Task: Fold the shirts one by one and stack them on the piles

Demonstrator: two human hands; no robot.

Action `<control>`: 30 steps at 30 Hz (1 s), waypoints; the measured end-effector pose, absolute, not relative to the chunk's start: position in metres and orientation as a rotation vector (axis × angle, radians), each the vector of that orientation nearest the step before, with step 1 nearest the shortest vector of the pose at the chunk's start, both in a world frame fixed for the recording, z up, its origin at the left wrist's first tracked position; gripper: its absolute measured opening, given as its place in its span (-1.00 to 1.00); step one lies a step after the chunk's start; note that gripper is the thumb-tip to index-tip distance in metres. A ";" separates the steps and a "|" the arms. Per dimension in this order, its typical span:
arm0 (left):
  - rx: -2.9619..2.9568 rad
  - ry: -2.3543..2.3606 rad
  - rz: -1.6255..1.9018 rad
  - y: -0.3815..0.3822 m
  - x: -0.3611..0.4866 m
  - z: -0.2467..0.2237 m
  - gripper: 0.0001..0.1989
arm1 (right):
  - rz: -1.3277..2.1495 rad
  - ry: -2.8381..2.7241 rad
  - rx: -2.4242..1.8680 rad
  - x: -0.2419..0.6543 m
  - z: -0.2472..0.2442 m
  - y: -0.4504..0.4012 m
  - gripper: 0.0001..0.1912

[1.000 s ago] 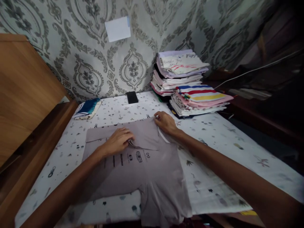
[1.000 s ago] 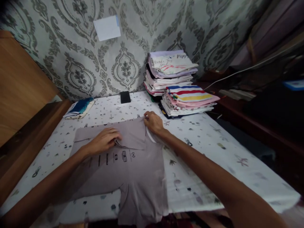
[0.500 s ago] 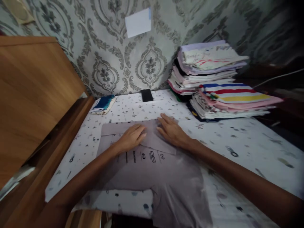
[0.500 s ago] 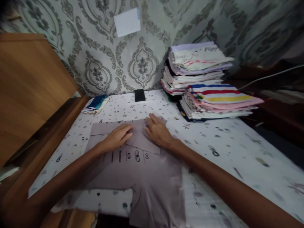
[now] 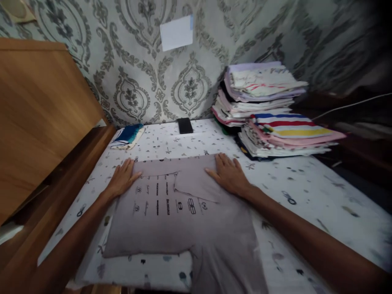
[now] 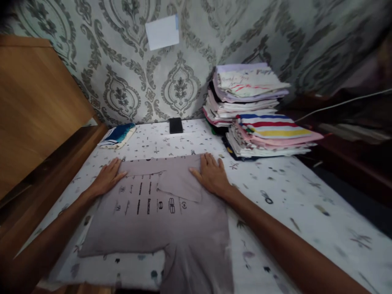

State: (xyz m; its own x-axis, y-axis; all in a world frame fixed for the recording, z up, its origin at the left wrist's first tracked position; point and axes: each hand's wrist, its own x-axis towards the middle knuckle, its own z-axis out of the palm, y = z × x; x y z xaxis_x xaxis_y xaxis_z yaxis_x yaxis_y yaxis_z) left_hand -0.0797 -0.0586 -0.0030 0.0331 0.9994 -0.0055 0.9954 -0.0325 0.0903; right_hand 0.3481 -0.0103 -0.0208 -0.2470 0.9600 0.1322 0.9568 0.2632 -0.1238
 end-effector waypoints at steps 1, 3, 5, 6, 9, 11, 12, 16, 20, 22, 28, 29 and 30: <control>2.208 2.146 0.094 -0.059 -0.080 -0.005 -0.21 | 0.019 -2.344 -1.800 0.349 -0.019 -0.010 -0.18; 2.208 2.164 0.110 -0.059 -0.080 -0.009 -0.21 | 0.007 -2.333 -1.752 0.352 -0.015 -0.008 -0.27; 2.218 2.175 0.134 -0.059 -0.080 -0.011 -0.22 | 0.024 -2.297 -1.705 0.356 -0.012 -0.006 -0.37; 2.223 2.177 0.143 -0.060 -0.080 -0.011 -0.22 | 0.048 -2.264 -1.701 0.359 -0.011 -0.005 -0.40; 2.227 2.186 0.165 -0.061 -0.077 -0.004 -0.21 | 0.079 -2.140 -1.700 0.365 -0.008 -0.006 -0.46; 2.247 2.173 0.270 -0.060 -0.064 0.008 -0.25 | 0.020 -2.140 -1.606 0.367 -0.005 -0.009 -0.54; 2.273 2.120 0.367 -0.057 -0.051 0.015 -0.30 | -0.008 -2.185 -1.524 0.367 -0.004 -0.011 -0.60; 2.438 1.465 0.713 -0.029 0.033 0.037 -0.66 | -0.017 -2.413 -1.278 0.364 0.004 -0.018 -0.79; 2.558 0.966 0.635 0.011 0.125 0.032 -0.72 | -0.061 -2.451 -1.301 0.364 0.008 -0.018 -0.82; 2.633 0.878 0.572 0.029 0.151 0.023 -0.69 | -0.058 -2.436 -1.290 0.366 0.006 -0.017 -0.84; 2.709 0.860 0.479 0.059 0.165 0.004 -0.62 | -0.011 -2.421 -1.270 0.373 0.002 -0.014 -0.82; 2.724 0.868 0.474 0.061 0.164 0.002 -0.62 | -0.006 -2.429 -1.272 0.373 0.003 -0.013 -0.82; 2.740 0.875 0.472 0.063 0.164 -0.001 -0.61 | 0.001 -2.435 -1.275 0.374 0.003 -0.013 -0.82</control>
